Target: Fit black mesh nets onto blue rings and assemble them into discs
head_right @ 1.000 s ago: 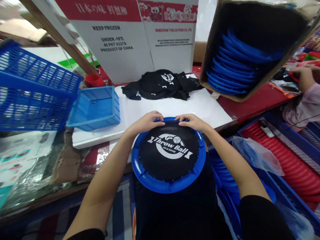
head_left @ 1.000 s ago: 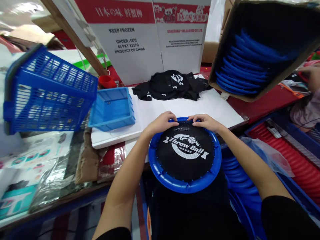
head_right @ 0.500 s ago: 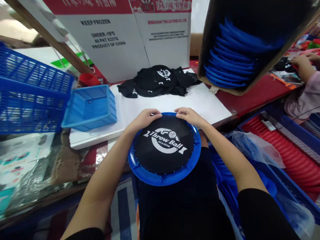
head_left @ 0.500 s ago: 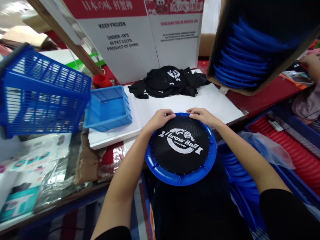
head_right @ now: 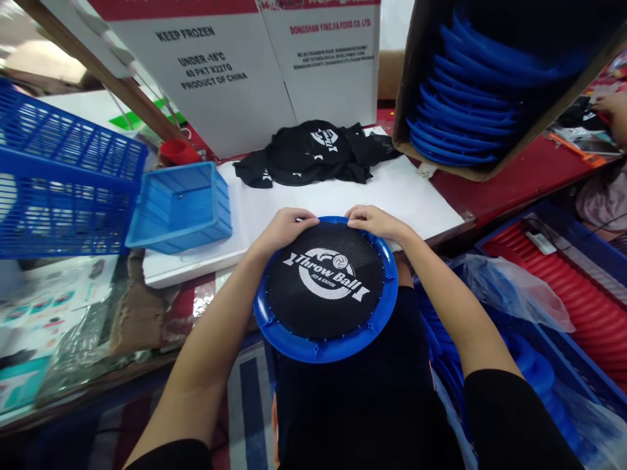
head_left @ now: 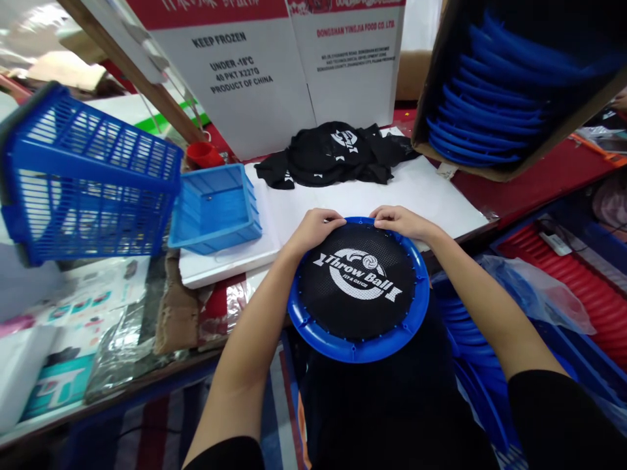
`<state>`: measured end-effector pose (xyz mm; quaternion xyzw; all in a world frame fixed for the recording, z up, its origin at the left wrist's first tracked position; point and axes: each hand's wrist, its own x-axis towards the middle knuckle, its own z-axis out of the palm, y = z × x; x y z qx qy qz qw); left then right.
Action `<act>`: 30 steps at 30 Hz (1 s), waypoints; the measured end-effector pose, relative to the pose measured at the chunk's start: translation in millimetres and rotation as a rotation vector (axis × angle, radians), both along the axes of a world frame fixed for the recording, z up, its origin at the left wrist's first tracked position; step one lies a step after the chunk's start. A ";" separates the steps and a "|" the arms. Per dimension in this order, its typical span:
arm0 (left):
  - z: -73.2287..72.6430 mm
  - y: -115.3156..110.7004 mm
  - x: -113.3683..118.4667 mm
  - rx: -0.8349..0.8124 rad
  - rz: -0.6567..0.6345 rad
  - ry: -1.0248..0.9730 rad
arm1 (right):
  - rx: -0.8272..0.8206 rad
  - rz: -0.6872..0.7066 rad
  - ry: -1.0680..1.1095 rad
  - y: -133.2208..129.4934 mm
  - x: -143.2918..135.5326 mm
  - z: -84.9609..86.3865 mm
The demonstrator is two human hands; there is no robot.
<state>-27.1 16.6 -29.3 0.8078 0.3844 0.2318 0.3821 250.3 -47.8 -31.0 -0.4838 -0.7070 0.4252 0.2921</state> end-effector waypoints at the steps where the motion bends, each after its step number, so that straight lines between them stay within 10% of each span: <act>1: -1.1 -0.8 1.0 0.016 0.010 -0.009 | -0.004 -0.003 0.005 0.0 0.4 -0.5; 30: -0.2 9.7 -8.4 0.001 -0.107 -0.023 | 0.017 -0.048 0.050 -0.7 1.8 -12.5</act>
